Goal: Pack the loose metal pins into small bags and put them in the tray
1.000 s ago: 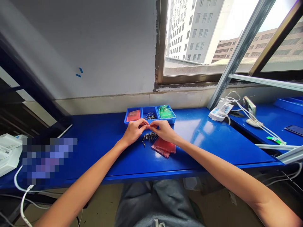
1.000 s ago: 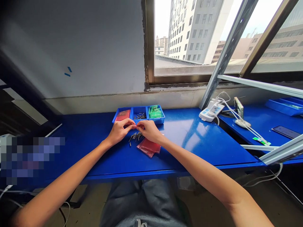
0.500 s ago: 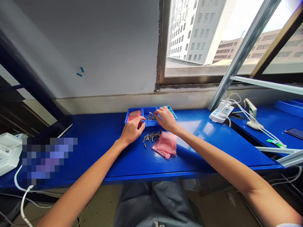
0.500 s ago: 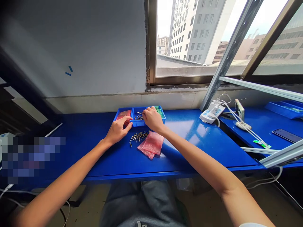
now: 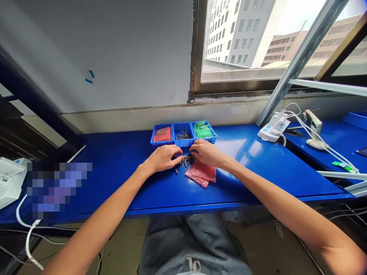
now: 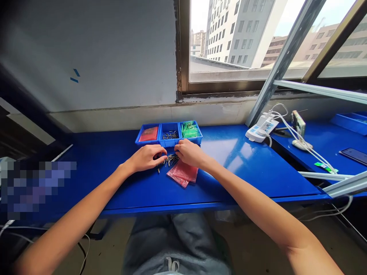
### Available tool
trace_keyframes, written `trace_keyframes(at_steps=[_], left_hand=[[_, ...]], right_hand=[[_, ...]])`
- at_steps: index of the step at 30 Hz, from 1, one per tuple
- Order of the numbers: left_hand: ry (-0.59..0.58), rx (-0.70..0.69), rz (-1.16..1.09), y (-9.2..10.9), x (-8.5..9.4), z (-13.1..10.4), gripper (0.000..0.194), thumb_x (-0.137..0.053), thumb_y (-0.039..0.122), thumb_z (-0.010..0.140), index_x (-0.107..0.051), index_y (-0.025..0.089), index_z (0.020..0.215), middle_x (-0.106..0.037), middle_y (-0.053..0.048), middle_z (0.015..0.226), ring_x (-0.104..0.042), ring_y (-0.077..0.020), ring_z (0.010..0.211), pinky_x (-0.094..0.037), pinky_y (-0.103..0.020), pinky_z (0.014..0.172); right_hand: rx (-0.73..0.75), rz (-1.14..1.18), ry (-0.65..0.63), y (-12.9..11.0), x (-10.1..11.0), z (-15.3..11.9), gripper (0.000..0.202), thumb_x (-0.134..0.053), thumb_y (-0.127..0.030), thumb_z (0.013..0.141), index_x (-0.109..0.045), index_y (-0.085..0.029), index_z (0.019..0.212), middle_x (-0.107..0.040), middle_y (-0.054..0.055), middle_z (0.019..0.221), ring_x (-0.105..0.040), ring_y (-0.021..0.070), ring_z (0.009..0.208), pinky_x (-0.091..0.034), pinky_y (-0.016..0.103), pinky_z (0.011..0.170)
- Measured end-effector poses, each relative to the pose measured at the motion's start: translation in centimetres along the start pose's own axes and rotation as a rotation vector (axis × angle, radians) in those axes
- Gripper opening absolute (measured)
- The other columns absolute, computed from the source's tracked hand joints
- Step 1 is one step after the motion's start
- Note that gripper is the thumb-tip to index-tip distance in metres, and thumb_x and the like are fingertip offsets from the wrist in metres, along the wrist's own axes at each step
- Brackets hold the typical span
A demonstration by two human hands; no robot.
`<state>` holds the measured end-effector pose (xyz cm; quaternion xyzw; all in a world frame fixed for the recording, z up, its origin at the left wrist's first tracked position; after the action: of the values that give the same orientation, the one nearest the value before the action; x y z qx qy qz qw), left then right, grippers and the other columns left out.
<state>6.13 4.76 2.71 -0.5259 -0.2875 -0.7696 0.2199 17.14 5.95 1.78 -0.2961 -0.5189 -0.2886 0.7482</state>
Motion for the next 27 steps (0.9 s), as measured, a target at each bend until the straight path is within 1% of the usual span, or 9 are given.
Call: trace_keyframes(at_steps=[3,6,11,13,16,19,22,24,27], left_hand=[[0.002,0.011,-0.021,0.0,-0.2,0.1,0.02,-0.058,0.033,0.097,-0.071,0.019,0.101,-0.07,-0.004,0.088,-0.063,-0.0162,0.077,-0.043,-0.027,0.068],[0.015,0.03,-0.038,-0.4,-0.3,0.1,0.02,-0.057,0.032,0.097,-0.072,0.019,0.1,-0.068,-0.003,0.087,-0.063,-0.0157,0.077,-0.043,-0.027,0.068],[0.058,0.044,-0.035,-0.8,-0.2,0.2,0.02,-0.053,0.027,0.099,-0.071,0.019,0.097,-0.07,-0.004,0.093,-0.064,-0.0159,0.08,-0.044,-0.027,0.071],[0.058,0.039,-0.022,-0.8,-0.2,0.2,0.02,-0.052,0.026,0.1,-0.07,0.018,0.098,-0.071,-0.005,0.095,-0.065,-0.0162,0.082,-0.045,-0.028,0.072],[0.056,0.028,0.007,-0.7,-0.1,0.2,0.022,-0.05,0.025,0.1,-0.07,0.019,0.099,-0.071,-0.005,0.095,-0.065,-0.0164,0.083,-0.045,-0.028,0.073],[0.054,0.022,0.021,-0.6,0.0,0.1,0.023,-0.049,0.026,0.101,-0.07,0.019,0.099,-0.072,-0.005,0.096,-0.066,-0.0167,0.082,-0.045,-0.027,0.072],[0.061,0.017,0.027,-0.6,0.2,0.1,0.023,-0.049,0.027,0.101,-0.07,0.019,0.099,-0.072,-0.005,0.096,-0.067,-0.0168,0.081,-0.045,-0.027,0.071],[0.072,0.02,0.029,-0.6,0.4,0.1,0.022,-0.049,0.027,0.1,-0.07,0.02,0.098,-0.072,-0.005,0.095,-0.066,-0.0166,0.079,-0.045,-0.026,0.069],[0.07,0.026,0.028,-0.6,0.4,0.1,0.022,-0.05,0.026,0.1,-0.07,0.02,0.097,-0.072,-0.005,0.094,-0.066,-0.0166,0.079,-0.045,-0.026,0.069]], right_hand=[[-0.006,0.01,-0.012,0.1,0.0,0.2,0.025,-0.053,-0.016,0.099,-0.075,-0.017,0.11,-0.068,0.011,0.106,-0.061,0.0225,0.103,-0.046,0.03,0.082],[-0.021,-0.001,-0.032,-0.4,-0.1,0.1,0.026,-0.052,-0.017,0.101,-0.076,-0.017,0.109,-0.068,0.011,0.106,-0.06,0.0225,0.103,-0.045,0.03,0.083],[-0.029,-0.022,-0.059,-1.1,-0.5,0.1,0.03,-0.048,-0.018,0.103,-0.077,-0.017,0.107,-0.068,0.012,0.104,-0.059,0.0216,0.1,-0.045,0.029,0.082],[-0.037,-0.009,-0.035,-0.6,0.0,0.2,0.03,-0.046,-0.016,0.103,-0.076,-0.016,0.11,-0.069,0.012,0.106,-0.06,0.0211,0.101,-0.045,0.029,0.082],[-0.068,-0.013,0.018,1.0,1.2,0.3,0.032,-0.045,-0.01,0.101,-0.076,-0.016,0.109,-0.071,0.011,0.104,-0.062,0.0201,0.099,-0.044,0.028,0.082],[-0.043,-0.051,-0.034,1.7,1.1,0.1,0.031,-0.052,-0.005,0.094,-0.077,-0.019,0.105,-0.072,0.009,0.101,-0.064,0.0196,0.092,-0.043,0.027,0.074],[0.003,-0.119,-0.103,1.4,0.3,-0.1,0.03,-0.054,-0.001,0.088,-0.076,-0.019,0.098,-0.072,0.008,0.099,-0.065,0.019,0.086,-0.039,0.025,0.065],[0.016,-0.159,-0.12,0.9,0.0,-0.2,0.028,-0.053,-0.001,0.087,-0.075,-0.018,0.094,-0.072,0.009,0.098,-0.065,0.0187,0.083,-0.037,0.026,0.061],[0.034,-0.198,-0.116,0.3,-0.1,-0.1,0.026,-0.053,0.0,0.087,-0.073,-0.016,0.09,-0.073,0.01,0.098,-0.065,0.0193,0.083,-0.036,0.026,0.06]])
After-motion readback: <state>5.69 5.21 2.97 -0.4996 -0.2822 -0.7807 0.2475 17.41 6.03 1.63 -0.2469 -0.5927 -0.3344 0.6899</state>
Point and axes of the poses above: each hand's wrist, its own z-axis towards the middle knuckle, its own x-axis out of the back of the hand, y = z × x, the point moved 10 cm from there along z, towards the middle knuckle
